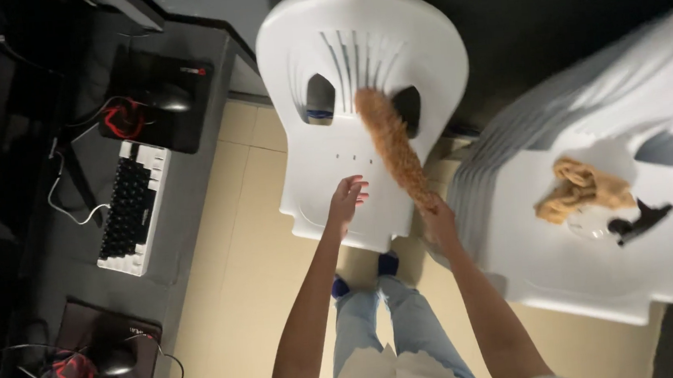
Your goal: The person cleans a stack of white plastic chairs in a room with computer setups. They use a duster to wipe the seats and backs of the chairs, then move each cleaned chair to a designated spot under a desk. The process is repeated for multiple chairs in the stack.
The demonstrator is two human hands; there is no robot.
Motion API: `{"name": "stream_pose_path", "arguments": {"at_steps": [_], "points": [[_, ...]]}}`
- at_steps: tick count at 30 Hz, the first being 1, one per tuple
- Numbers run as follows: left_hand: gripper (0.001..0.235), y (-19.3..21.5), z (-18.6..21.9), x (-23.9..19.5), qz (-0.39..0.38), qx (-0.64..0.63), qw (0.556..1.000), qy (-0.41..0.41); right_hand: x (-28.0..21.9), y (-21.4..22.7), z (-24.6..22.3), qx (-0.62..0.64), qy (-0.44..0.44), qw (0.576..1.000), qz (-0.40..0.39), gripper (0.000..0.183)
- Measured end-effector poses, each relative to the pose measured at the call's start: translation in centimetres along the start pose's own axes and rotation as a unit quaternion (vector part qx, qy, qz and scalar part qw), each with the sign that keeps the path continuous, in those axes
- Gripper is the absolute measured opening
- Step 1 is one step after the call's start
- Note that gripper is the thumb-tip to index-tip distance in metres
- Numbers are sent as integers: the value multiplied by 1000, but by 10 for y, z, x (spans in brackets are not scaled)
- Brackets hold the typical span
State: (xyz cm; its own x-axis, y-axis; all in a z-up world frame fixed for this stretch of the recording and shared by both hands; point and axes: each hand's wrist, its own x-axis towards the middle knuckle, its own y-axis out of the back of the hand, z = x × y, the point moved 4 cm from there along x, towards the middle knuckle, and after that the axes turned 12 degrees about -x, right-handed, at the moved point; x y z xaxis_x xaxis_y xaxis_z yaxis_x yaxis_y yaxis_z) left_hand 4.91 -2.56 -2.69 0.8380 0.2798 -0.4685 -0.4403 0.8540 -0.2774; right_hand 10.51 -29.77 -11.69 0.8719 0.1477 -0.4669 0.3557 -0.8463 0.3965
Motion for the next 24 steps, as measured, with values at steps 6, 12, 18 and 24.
{"name": "stream_pose_path", "arguments": {"at_steps": [6, 12, 18, 24], "points": [[43, -53, -5, -36, 11, 29, 999, 23, -16, -12, 78, -63, 115, 991, -11, 23], [51, -154, -21, -88, -119, -4, 982, -146, -185, 109, -41, 108, 81, 989, 64, 39], [51, -265, -78, -135, -283, 155, 941, -103, -246, 174, 31, 169, 31, 955, 244, 33], [54, -298, -134, -89, -345, 186, 916, -90, -216, 221, 14, -18, 11, 947, 321, 32]]}}
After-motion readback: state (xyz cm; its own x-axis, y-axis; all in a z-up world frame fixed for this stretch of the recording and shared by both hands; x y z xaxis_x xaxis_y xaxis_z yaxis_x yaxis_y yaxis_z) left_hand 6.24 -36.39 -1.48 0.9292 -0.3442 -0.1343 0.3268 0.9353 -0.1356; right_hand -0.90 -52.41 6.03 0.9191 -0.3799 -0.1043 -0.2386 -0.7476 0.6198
